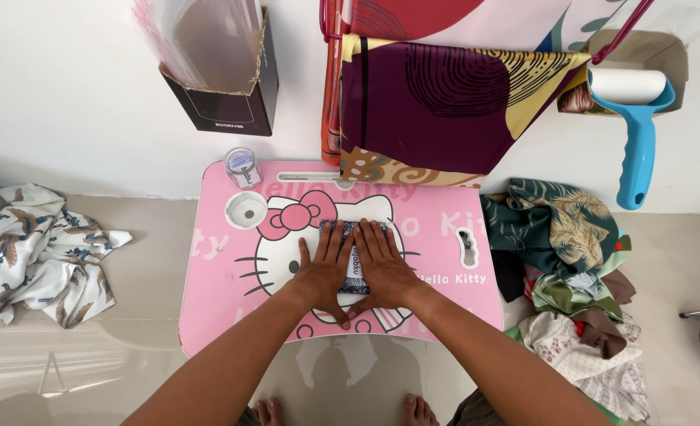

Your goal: The person places a folded blue patterned cloth into a clear plastic bag and seals it. They then unfold a light green patterned cloth, smooth it out on a pink Hello Kitty table, and use a lint roller to clean the surface of the fabric.

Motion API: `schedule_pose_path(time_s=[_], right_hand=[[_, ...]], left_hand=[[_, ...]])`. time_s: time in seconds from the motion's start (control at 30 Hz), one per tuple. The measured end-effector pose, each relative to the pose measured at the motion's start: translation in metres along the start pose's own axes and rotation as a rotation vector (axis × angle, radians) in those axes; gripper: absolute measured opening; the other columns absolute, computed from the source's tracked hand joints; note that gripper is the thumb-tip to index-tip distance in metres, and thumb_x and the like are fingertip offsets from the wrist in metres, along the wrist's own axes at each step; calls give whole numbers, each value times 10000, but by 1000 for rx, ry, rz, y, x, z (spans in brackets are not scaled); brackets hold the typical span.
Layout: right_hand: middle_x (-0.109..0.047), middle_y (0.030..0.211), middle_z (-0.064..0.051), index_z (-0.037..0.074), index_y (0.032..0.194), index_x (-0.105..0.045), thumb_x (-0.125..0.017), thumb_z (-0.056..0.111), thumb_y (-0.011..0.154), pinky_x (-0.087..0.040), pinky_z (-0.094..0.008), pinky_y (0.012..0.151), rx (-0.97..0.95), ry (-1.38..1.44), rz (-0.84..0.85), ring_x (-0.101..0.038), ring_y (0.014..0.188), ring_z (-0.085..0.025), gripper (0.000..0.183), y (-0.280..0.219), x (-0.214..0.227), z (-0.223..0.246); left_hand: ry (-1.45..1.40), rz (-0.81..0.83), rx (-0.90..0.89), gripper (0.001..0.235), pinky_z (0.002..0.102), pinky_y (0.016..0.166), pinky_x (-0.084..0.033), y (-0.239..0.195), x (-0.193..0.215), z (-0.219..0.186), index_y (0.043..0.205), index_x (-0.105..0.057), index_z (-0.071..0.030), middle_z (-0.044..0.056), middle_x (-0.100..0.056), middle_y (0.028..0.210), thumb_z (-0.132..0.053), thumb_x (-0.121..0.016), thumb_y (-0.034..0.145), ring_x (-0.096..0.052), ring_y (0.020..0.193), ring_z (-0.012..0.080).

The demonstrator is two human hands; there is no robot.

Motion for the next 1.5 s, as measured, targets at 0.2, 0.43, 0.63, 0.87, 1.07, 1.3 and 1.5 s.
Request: schedule_pose_path(time_s=[0.2,0.43,0.63,0.87,1.07,1.3,1.5], right_hand=[[103,1702,-258,-27,1625,87,-846,792,571,137,-539,1242,1,10,39,131,1566,-421,1629,2,-1,-3],[116,1703,-255,-23,1626,96,-847,776,586,152,-531,1239,2,30,45,144,1565,-417,1615,0,-1,0],[126,1703,-249,-17,1625,109,-844,777,587,162,-526,1239,-1,49,55,156,1564,-414,1617,0,1,-1],[139,1703,-248,-16,1626,114,-847,756,618,165,-522,1234,15,41,30,169,1561,-410,1593,0,-4,-3],[151,1702,-238,-11,1627,110,-835,773,617,172,-524,1232,25,64,23,182,1559,-403,1589,0,-5,-5],[142,1701,-238,1,1632,97,-774,823,646,168,-533,1237,38,125,14,172,1560,-410,1552,2,-5,-8],[125,1708,-219,19,1644,45,-347,724,1015,140,-547,1243,14,144,-11,164,1565,-403,1023,9,-16,-16]], left_hand=[[-38,3,-4,1653,773,1176,8,1,-2,0,1636,142,-46,199,242,1702,-610,-902,485,232,1557,419],[-42,13,3,1657,777,1172,15,0,-3,-1,1638,139,-45,198,255,1699,-606,-904,480,245,1554,416],[-33,19,5,1661,771,1173,22,1,-1,0,1639,141,-47,191,255,1701,-624,-902,482,251,1553,413],[-24,21,10,1670,766,1177,20,2,-1,0,1640,144,-52,188,255,1702,-648,-900,480,243,1556,411],[-28,15,6,1674,764,1176,27,2,-3,1,1640,150,-55,185,263,1700,-656,-900,482,252,1554,409],[-44,9,3,1685,765,1173,31,4,-4,3,1641,145,-55,187,260,1700,-663,-907,474,252,1553,411],[-106,27,12,1626,745,1181,74,-4,5,0,1645,154,-81,153,268,1706,-796,-798,537,286,1551,375]])
Point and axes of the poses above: each hand's wrist, its own y-axis towards the middle knuckle, its own x-axis out of the back of the hand, z = x × y, the point moved 2 cm from there along y, towards the middle knuckle
